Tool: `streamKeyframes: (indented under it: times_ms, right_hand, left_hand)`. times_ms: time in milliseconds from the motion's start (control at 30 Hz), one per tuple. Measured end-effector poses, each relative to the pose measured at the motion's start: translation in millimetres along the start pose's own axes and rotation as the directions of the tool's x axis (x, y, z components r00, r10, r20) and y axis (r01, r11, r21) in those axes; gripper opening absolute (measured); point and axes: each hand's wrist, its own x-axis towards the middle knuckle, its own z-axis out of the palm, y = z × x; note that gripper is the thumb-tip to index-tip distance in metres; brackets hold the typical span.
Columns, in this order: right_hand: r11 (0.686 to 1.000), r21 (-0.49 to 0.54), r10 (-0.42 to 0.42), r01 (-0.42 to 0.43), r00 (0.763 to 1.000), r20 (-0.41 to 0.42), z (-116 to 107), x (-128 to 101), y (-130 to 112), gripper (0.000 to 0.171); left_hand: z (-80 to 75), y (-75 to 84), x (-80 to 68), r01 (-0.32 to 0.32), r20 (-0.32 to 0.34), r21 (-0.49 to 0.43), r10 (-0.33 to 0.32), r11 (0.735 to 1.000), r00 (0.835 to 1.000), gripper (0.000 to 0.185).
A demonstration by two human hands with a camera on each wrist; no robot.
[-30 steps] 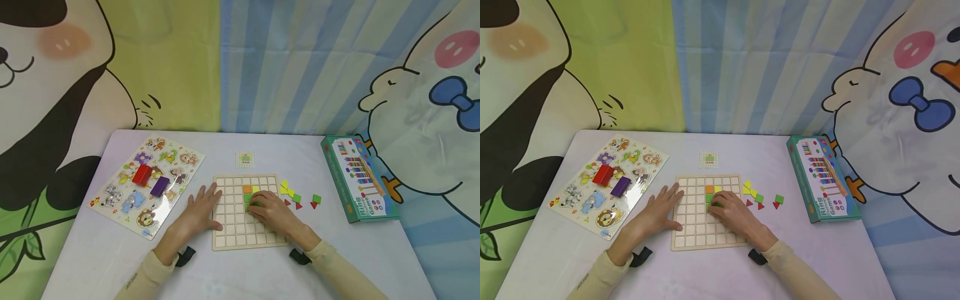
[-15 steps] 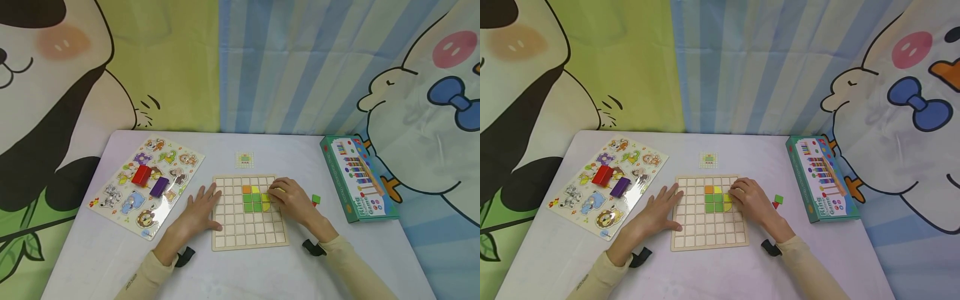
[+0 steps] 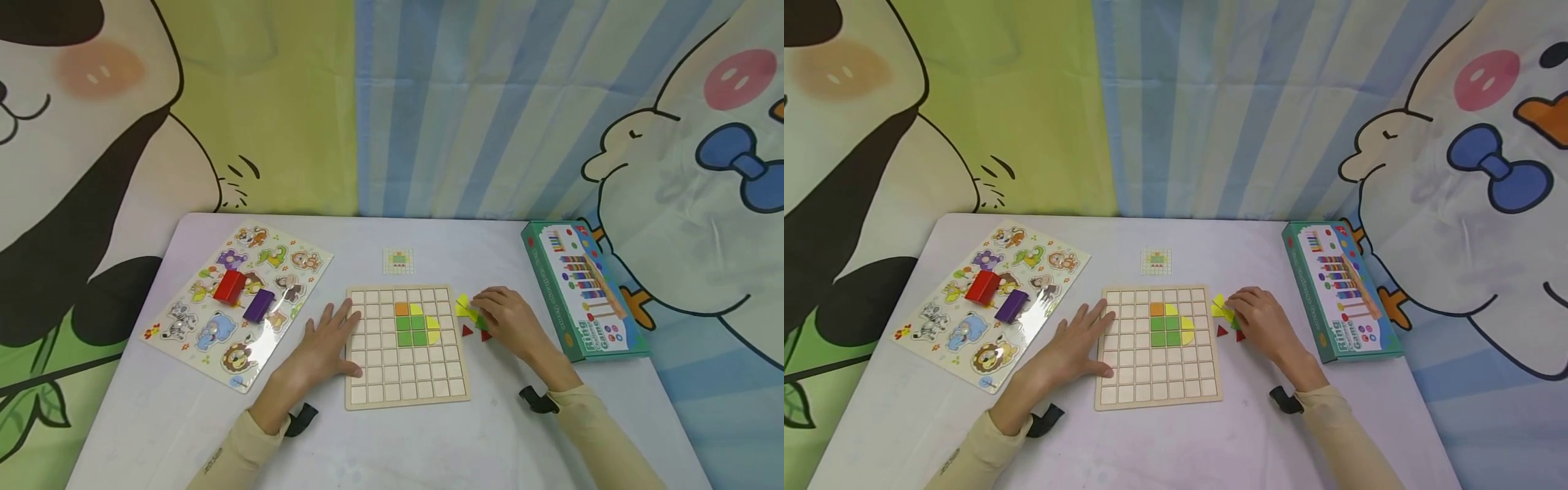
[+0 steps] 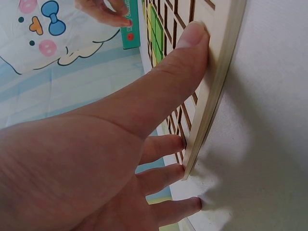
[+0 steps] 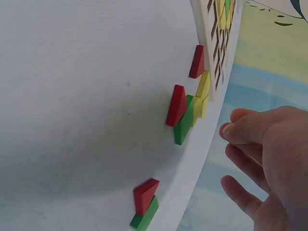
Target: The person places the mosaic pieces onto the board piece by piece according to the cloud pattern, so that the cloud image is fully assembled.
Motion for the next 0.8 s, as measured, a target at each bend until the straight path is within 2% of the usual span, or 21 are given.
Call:
streamKeyframes:
  times_ms: [200,300,533,800]
  right_hand:
    - [0.999,0.034,0.027,-0.031,0.991,0.128,3.7,-5.5,1.0,0.030]
    - [0.998,0.040,0.041,-0.048,0.986,0.164,5.5,-6.4,0.5,0.029]
    - [0.996,0.030,0.074,-0.082,0.976,0.207,2.3,-4.8,0.8,0.028]
    - [0.997,0.014,0.072,-0.077,0.973,0.221,-2.4,-2.9,0.8,0.025]
  left_hand:
    - [-0.2,-0.2,0.5,0.010,0.004,-0.002,-0.010,1.000,1.000,0.107]
    - [0.3,-0.6,0.8,0.008,0.007,-0.001,-0.008,1.000,1.000,0.107]
    - [-0.1,-0.7,1.0,0.003,0.010,0.004,-0.003,1.000,1.000,0.107]
    - [-1.3,0.0,1.0,0.006,0.011,0.009,-0.007,1.000,1.000,0.106]
